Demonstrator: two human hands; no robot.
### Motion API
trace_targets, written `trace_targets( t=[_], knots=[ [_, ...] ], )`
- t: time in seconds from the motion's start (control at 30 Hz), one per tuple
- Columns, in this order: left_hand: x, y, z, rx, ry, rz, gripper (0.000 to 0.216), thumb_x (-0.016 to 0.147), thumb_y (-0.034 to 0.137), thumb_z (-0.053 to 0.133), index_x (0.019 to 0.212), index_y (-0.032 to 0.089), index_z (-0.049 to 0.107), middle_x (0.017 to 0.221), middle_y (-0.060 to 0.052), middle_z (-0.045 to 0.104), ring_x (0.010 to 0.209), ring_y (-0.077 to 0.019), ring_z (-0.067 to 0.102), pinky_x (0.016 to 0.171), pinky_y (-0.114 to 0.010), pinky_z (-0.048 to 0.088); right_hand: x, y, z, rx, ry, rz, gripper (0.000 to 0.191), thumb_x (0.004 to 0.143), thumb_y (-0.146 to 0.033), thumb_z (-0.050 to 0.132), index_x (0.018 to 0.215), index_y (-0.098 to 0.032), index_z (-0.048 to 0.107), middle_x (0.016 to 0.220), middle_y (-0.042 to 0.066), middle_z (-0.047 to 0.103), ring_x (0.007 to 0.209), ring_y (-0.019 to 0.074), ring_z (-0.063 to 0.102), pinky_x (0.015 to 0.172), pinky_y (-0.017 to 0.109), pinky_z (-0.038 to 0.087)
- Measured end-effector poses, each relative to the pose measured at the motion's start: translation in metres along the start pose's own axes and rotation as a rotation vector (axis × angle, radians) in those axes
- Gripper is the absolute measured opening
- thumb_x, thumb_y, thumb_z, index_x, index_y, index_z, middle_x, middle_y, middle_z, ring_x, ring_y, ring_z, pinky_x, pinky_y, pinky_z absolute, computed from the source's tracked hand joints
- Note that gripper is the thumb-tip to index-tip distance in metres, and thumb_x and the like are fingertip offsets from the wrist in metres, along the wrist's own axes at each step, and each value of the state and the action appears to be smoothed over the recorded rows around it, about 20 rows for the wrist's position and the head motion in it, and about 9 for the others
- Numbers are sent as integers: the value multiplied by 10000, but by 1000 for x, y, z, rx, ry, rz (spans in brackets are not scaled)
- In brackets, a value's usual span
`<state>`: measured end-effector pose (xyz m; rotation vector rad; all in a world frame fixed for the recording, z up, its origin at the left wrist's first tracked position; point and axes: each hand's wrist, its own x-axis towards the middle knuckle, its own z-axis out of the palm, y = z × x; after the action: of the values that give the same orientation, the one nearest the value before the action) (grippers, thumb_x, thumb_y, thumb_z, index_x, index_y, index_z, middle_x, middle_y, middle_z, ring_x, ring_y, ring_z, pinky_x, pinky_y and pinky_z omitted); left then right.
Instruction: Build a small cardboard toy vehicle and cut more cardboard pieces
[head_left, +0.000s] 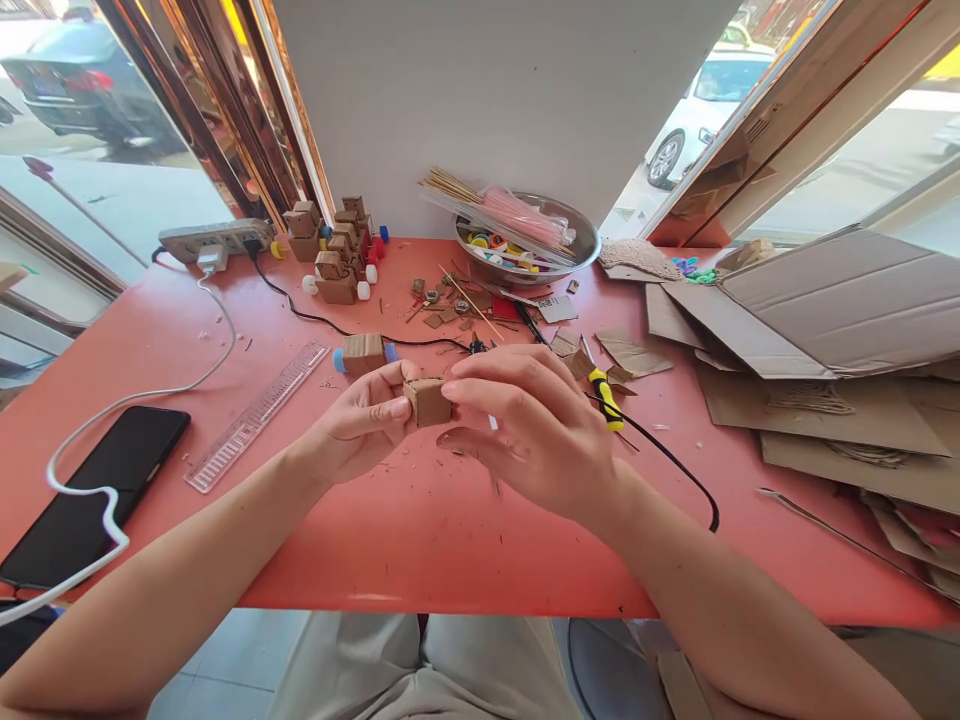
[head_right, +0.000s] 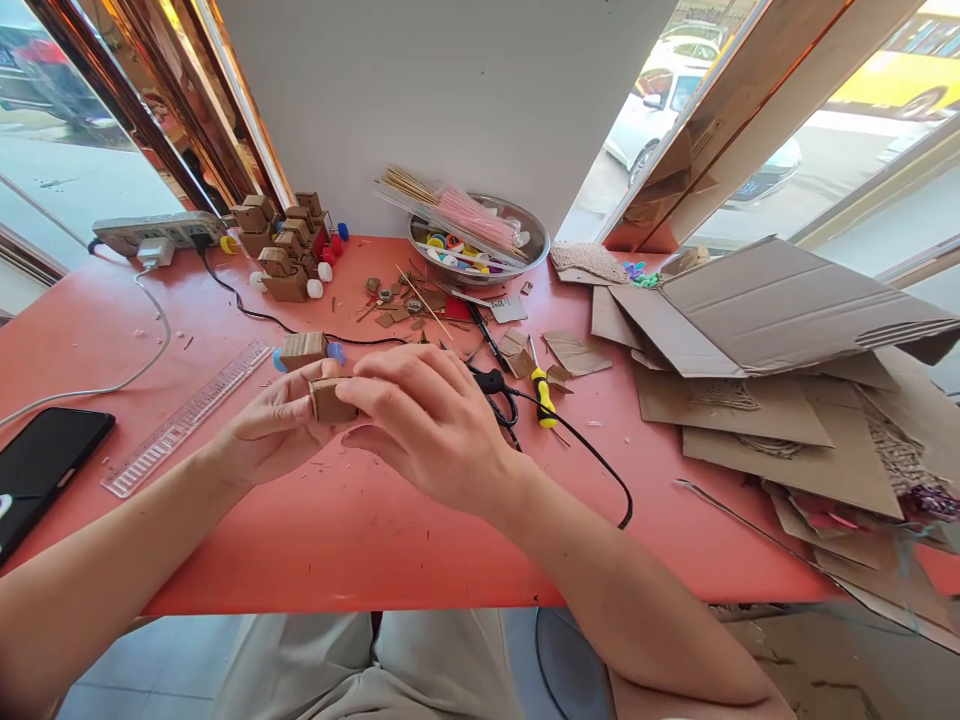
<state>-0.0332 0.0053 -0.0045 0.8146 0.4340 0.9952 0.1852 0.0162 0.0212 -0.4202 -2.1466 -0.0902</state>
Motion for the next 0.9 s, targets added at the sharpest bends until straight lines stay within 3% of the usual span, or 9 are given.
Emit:
trace_targets(
  t=[0.1,0.37,0.63,0.77,0.9],
  knots=[
    [-1,-1,2,23,8,0,367,753,357,1023,866,198,713,719,50,652,644,-97,606,642,-203,502,-4,0,7,-31,42,-40,165,1061,-267,721,1211,-209,685,1092,92,832,1009,214,771,901,359,644],
    [-3,1,6,96,-18,36,379,781,372,1005,869,216,671,688,59,620,641,-98,561,624,-202,444,-2,-6,5,-108,79,-48,159,1029,-206,754,1178,-242,710,1021,61,835,984,203,782,859,339,645],
    [-3,2,5,100,-121,74,302,853,330,950,927,230,674,782,48,695,667,-105,631,688,-227,497,-5,-11,6,-110,80,31,155,1013,-235,773,1152,-247,706,1111,92,820,1038,221,765,913,375,638],
    [-3,3,8,105,-104,47,292,852,346,945,925,247,680,819,36,722,705,-136,674,737,-266,526,-6,-12,10,-75,125,56,139,1020,-243,755,1149,-256,706,1116,91,814,1019,224,759,902,384,624],
    [-4,3,8,153,-56,48,382,798,400,985,889,236,652,788,24,691,690,-143,651,683,-255,505,-6,-13,10,-66,113,73,162,1010,-246,765,1159,-273,709,1134,84,808,1016,230,755,901,393,608]
  ],
)
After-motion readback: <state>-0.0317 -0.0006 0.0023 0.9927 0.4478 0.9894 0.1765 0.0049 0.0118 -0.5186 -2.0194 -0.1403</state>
